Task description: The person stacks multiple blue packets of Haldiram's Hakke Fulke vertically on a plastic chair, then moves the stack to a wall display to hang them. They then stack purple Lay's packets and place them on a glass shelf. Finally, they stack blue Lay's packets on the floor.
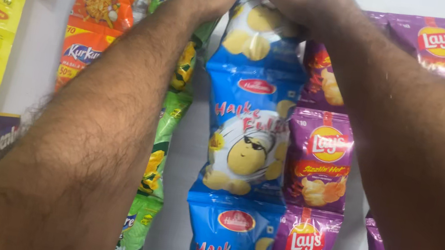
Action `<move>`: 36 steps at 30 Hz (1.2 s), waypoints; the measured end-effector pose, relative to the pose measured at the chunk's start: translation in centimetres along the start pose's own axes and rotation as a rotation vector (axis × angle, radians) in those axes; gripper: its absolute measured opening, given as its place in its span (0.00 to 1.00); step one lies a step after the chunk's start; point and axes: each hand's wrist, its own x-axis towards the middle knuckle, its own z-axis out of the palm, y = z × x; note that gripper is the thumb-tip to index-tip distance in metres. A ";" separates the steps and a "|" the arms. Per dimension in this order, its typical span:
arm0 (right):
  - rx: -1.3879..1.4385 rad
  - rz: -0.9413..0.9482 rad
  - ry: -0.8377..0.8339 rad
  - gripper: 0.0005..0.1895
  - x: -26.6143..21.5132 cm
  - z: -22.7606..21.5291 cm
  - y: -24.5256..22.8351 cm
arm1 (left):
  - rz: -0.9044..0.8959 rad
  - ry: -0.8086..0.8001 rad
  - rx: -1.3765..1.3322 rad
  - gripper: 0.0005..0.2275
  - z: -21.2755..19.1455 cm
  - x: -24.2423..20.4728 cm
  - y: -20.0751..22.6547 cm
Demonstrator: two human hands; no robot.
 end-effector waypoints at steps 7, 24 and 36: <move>-0.932 -0.770 0.292 0.18 2.1 1.3 6.4 | -0.171 0.037 0.067 0.24 0.4 -3.3 3.2; -0.335 -0.373 0.351 0.41 -3.8 3.8 5.3 | -0.177 0.019 0.029 0.28 1.7 -2.2 2.8; -0.293 -0.415 0.236 0.53 -8.7 4.7 6.2 | -0.023 0.126 0.061 0.27 1.5 -8.7 5.3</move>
